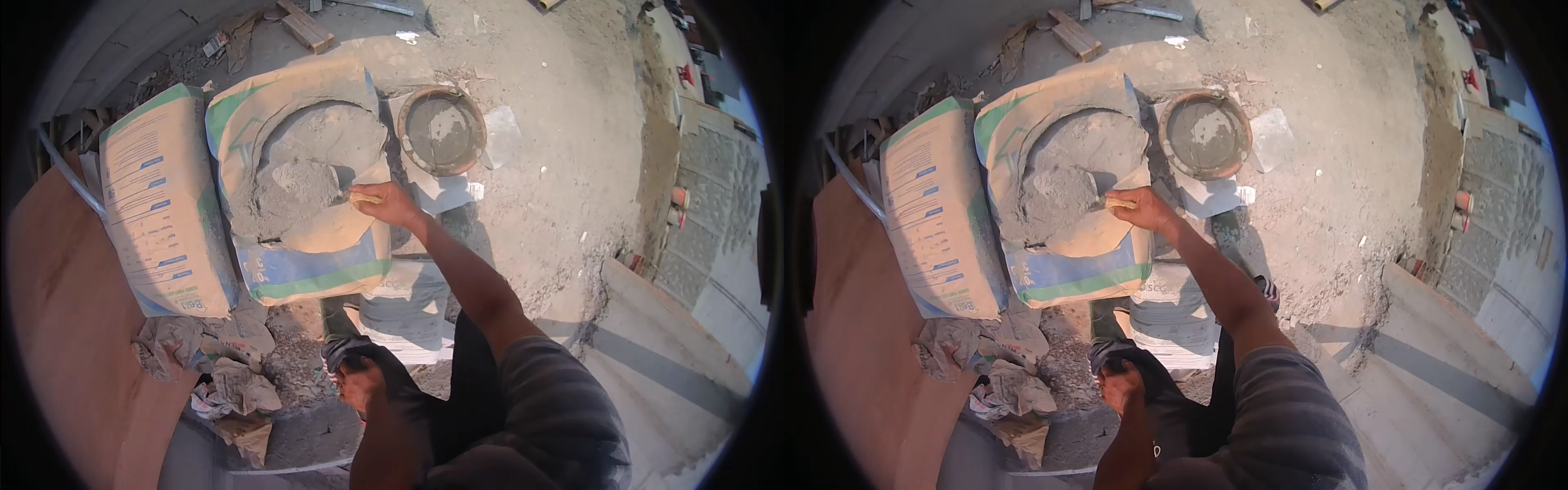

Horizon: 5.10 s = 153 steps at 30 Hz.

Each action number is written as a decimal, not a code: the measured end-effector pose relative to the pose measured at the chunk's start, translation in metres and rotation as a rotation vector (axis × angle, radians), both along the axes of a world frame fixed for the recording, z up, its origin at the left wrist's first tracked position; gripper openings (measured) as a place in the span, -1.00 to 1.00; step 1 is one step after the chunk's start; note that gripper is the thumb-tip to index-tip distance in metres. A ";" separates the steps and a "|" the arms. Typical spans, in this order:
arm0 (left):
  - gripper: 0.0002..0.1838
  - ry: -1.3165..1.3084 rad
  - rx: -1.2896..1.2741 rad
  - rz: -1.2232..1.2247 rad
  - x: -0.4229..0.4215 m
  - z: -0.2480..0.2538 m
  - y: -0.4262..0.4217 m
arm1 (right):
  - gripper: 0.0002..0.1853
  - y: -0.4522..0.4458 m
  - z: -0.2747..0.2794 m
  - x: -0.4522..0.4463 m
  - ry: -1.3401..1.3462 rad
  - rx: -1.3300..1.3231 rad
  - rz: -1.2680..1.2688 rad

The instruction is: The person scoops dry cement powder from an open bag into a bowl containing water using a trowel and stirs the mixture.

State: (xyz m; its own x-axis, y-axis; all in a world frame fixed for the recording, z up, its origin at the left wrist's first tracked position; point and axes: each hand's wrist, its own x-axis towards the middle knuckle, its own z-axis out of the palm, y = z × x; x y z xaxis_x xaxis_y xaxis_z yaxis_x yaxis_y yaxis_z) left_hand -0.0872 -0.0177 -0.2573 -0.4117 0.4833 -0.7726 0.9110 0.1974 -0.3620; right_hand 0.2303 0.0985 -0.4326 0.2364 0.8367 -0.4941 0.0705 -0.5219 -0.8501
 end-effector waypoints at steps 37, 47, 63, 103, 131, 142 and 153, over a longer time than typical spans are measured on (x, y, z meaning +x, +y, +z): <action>-0.27 0.119 0.015 0.014 0.010 -0.016 -0.042 | -0.58 -0.113 0.023 0.168 -1.020 -0.556 -0.190; -0.15 -0.377 0.760 0.591 -0.084 -0.048 0.001 | -0.65 -0.255 0.087 0.014 -0.049 -0.257 -0.507; -0.65 -0.484 0.574 0.260 -0.075 -0.186 0.250 | -0.65 -0.316 0.024 -0.026 -0.084 -0.324 -0.359; -0.78 -0.610 0.945 -0.435 -0.003 -0.122 0.138 | -0.64 0.107 -0.005 -0.045 0.947 -0.270 0.096; -0.24 -0.910 0.011 1.704 -0.034 -0.194 0.044 | -0.65 -0.004 0.058 0.047 -0.613 -0.198 0.270; -0.53 -0.930 0.264 1.534 0.014 -0.169 0.028 | -0.65 -0.072 0.104 0.043 -0.382 -0.159 -0.170; -0.55 -1.070 0.319 1.127 0.044 0.018 0.131 | -0.60 -0.073 0.174 0.069 -0.586 -0.035 -0.130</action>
State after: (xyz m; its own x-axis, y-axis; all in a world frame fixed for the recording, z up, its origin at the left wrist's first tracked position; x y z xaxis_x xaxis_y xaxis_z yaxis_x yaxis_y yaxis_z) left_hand -0.0434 0.1134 -0.2391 -0.0114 0.5112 -0.8594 0.0472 0.8588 0.5102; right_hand 0.2997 0.0257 -0.2586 0.5774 0.7681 -0.2768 0.4560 -0.5846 -0.6710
